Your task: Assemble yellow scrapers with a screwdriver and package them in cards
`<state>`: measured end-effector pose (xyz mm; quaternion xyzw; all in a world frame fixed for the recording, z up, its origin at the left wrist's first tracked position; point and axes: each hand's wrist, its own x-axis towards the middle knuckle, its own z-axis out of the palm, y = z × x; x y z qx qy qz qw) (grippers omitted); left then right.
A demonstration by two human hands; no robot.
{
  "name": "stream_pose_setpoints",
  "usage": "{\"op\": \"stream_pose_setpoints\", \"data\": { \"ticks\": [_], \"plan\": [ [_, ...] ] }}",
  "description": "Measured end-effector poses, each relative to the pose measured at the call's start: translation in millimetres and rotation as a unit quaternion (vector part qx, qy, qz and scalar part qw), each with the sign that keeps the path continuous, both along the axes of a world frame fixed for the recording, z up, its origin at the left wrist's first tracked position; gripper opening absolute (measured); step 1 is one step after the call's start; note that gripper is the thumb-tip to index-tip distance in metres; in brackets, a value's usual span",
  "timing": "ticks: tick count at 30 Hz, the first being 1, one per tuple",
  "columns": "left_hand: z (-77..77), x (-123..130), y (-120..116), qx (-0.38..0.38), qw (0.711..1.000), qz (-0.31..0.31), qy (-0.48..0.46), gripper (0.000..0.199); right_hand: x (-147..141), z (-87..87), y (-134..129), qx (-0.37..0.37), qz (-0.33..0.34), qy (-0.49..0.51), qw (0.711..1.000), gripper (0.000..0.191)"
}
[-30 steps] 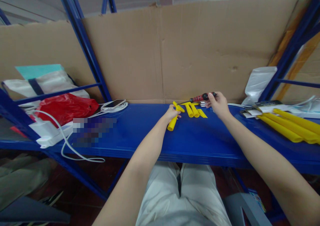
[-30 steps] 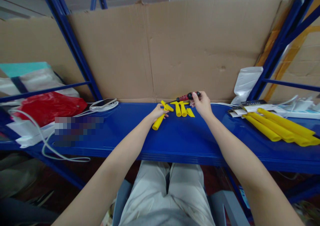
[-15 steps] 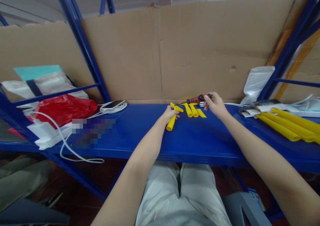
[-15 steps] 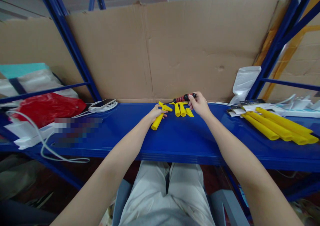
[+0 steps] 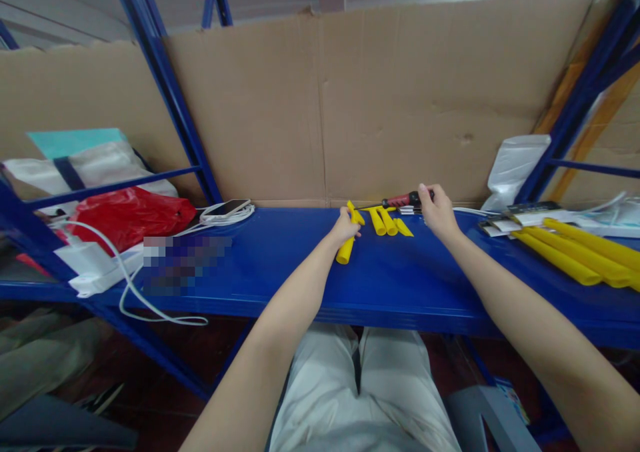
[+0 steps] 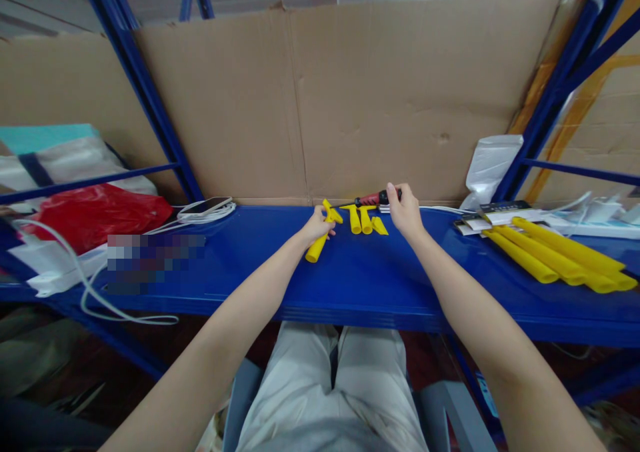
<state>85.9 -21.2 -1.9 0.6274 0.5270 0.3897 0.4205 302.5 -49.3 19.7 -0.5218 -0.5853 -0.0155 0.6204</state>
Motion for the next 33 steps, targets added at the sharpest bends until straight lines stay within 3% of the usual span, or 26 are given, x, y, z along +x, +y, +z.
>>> {"op": "stream_pose_setpoints", "data": {
  "ticks": [3,10,15,17,22,28,33],
  "plan": [
    [-1.1,0.8,1.1,0.006,1.000,-0.001,-0.008,0.048,0.5,0.7,2.4,-0.004,0.003,0.006,1.000,0.045],
    [-4.7,4.0,2.8,0.021,1.000,0.000,0.004,0.049,0.0,-0.6,9.2,-0.032,0.071,0.138,0.987,0.033],
    [-6.7,5.7,3.9,0.028,0.999,0.018,0.014,0.051,1.6,1.9,2.0,-0.005,0.000,0.045,0.999,0.047],
    [-6.7,5.3,4.0,0.034,0.998,0.029,0.034,0.051,-0.3,2.1,2.2,-0.022,-0.002,0.066,0.998,0.047],
    [-4.6,3.8,1.9,0.064,0.992,0.049,0.101,0.049,-8.1,-0.5,4.4,-0.108,0.069,0.217,0.968,0.038],
    [-3.9,3.8,2.3,0.062,0.986,0.073,0.139,0.049,-12.2,2.3,-5.4,-0.106,0.106,0.175,0.973,0.046],
    [-8.2,4.3,8.5,0.061,0.987,0.064,0.135,0.052,-21.6,8.5,-11.2,-0.112,0.100,0.239,0.959,0.034]
  ]
}}
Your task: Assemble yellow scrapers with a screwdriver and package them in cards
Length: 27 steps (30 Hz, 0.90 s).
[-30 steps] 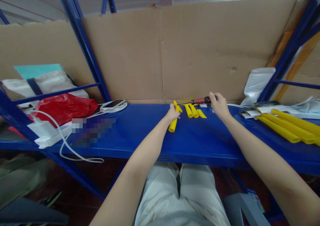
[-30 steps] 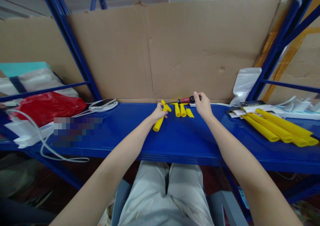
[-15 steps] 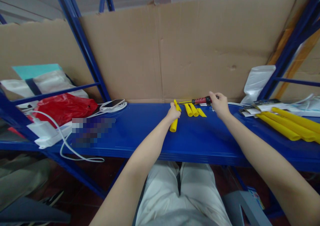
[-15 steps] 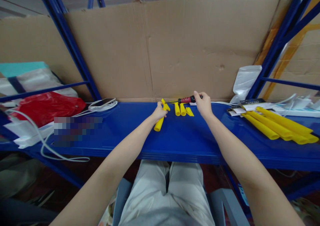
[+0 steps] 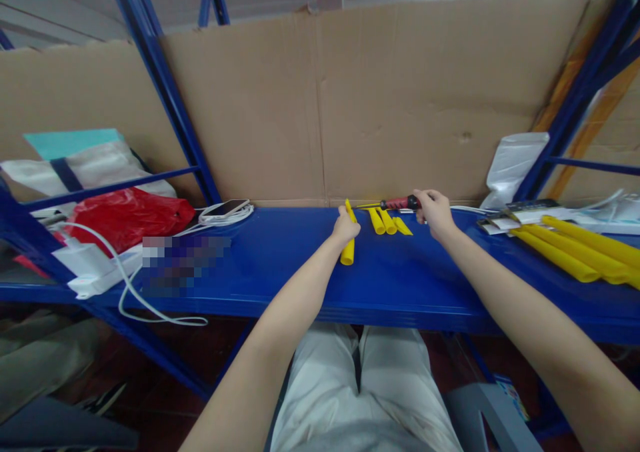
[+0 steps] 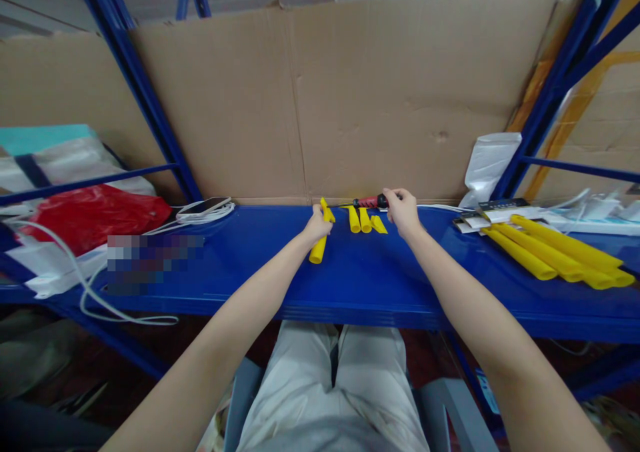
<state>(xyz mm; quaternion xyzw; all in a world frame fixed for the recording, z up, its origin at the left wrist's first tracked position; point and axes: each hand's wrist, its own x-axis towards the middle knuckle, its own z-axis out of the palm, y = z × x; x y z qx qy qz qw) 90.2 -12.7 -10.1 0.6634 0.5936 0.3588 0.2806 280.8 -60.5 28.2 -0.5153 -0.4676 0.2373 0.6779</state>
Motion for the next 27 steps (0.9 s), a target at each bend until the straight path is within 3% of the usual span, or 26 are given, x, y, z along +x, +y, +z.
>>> {"op": "stream_pose_setpoints", "data": {
  "ticks": [8,14,21,27],
  "plan": [
    [3.5,1.4,-5.5,-0.032,0.999,-0.011,-0.037,0.055,-0.8,-5.1,0.0,0.022,0.024,0.016,0.999,0.040],
    [6.7,2.0,-12.3,-0.052,0.996,-0.047,-0.048,0.051,1.0,2.7,-3.0,-0.001,0.017,0.054,0.998,0.022],
    [1.1,-0.8,-2.1,-0.042,0.996,-0.044,-0.064,0.048,1.7,-0.2,-1.9,0.003,0.030,-0.015,0.999,0.036],
    [-2.0,-2.1,2.7,-0.030,0.997,-0.047,-0.060,0.047,0.2,-1.2,-1.0,-0.002,0.050,-0.003,0.999,0.024]
  ]
}}
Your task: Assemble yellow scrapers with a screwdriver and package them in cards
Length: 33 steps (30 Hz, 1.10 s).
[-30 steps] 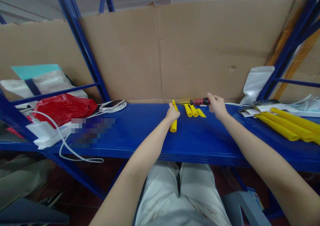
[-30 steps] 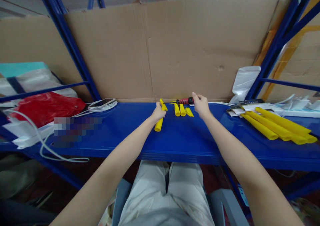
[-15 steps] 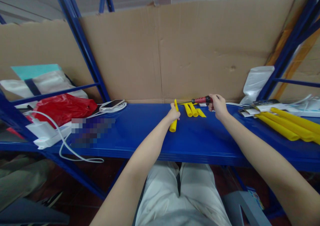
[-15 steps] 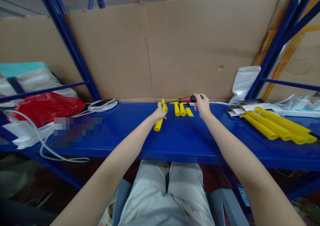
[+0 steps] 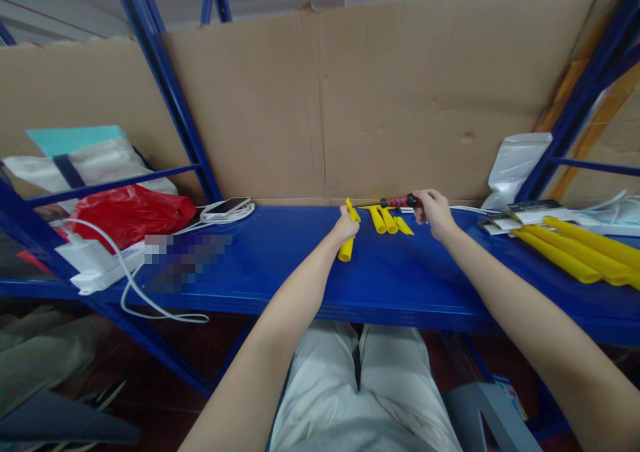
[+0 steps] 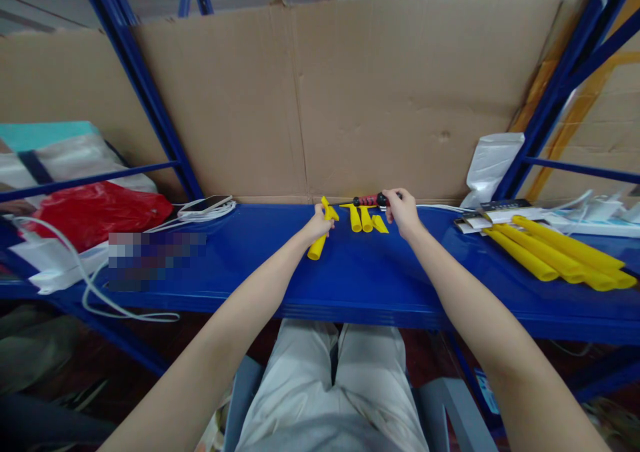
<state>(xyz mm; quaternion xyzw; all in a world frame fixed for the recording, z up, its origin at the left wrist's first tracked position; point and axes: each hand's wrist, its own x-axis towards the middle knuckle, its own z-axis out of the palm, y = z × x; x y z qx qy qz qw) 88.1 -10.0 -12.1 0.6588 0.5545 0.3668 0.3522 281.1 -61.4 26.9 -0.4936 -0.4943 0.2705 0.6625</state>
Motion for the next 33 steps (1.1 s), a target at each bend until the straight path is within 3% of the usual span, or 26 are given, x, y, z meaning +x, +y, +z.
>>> {"op": "stream_pose_setpoints", "data": {
  "ticks": [6,12,19,26,33],
  "plan": [
    [-0.7,0.9,0.6,0.007,1.000,-0.008,0.011,0.048,5.6,-1.7,2.9,0.017,-0.027,-0.031,0.999,0.038],
    [-1.1,1.4,0.3,0.016,1.000,-0.016,0.021,0.048,2.8,2.8,0.7,0.032,-0.041,-0.020,0.998,0.030],
    [3.0,1.4,-4.8,0.033,0.996,-0.006,0.078,0.049,7.5,2.0,0.8,0.046,-0.040,-0.040,0.997,0.040],
    [7.3,2.1,-9.8,0.026,0.995,0.000,0.098,0.051,11.4,2.2,3.2,0.018,-0.008,0.022,1.000,0.031],
    [5.3,0.9,-6.5,0.019,0.997,-0.017,0.073,0.051,12.5,0.9,3.5,0.035,-0.053,-0.042,0.997,0.041]
  ]
}}
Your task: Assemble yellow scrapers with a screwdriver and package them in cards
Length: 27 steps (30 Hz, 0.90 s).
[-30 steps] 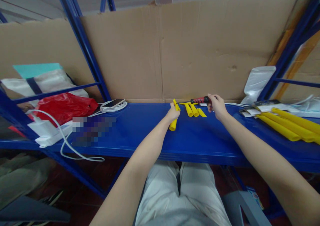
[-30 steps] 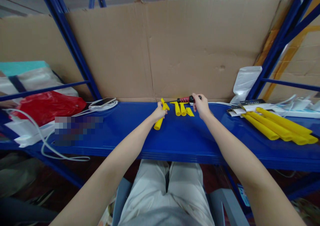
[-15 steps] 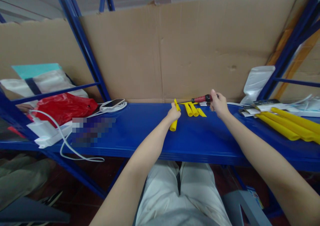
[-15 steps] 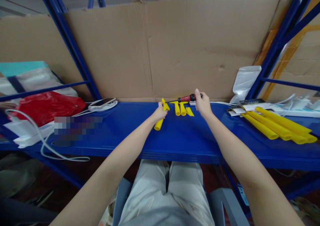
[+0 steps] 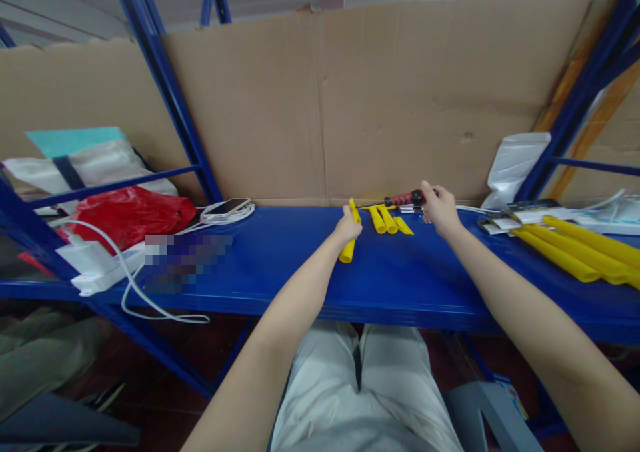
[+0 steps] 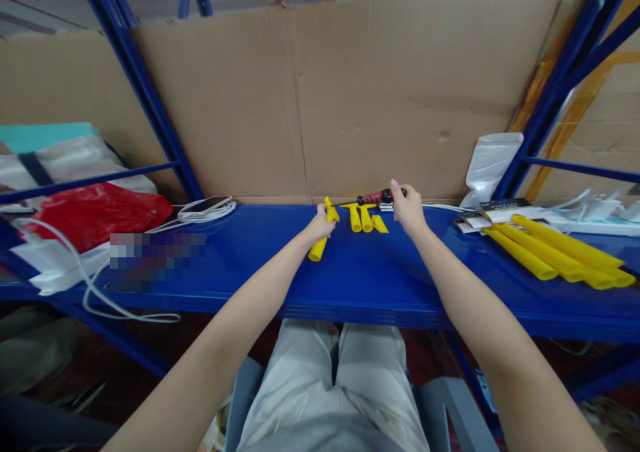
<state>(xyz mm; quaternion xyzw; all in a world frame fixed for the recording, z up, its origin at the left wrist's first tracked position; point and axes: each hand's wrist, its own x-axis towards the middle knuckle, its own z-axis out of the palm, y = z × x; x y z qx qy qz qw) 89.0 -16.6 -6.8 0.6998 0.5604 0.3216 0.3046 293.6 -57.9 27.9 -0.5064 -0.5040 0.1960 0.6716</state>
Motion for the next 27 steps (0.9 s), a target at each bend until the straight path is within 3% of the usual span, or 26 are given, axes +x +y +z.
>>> {"op": "stream_pose_setpoints", "data": {
  "ticks": [5,10,15,22,27],
  "plan": [
    [2.0,-0.7,-2.0,-0.003,1.000,0.012,-0.001,0.050,-0.7,2.7,0.1,-0.006,0.034,0.025,0.999,0.025],
    [0.4,-1.7,0.9,-0.007,1.000,0.013,-0.014,0.052,2.7,-1.1,0.4,-0.027,0.046,0.000,0.999,0.033],
    [-2.3,-2.0,4.1,-0.003,1.000,0.013,-0.015,0.054,2.0,-1.4,0.7,-0.033,0.075,0.041,0.996,0.026],
    [-2.2,-1.6,4.5,0.001,1.000,0.011,-0.007,0.054,4.5,-3.4,1.2,-0.046,0.050,0.013,0.998,0.036],
    [-1.9,-1.1,3.3,0.008,1.000,0.017,-0.001,0.054,3.6,-2.0,0.8,-0.052,0.071,0.065,0.994,0.029]
  ]
}}
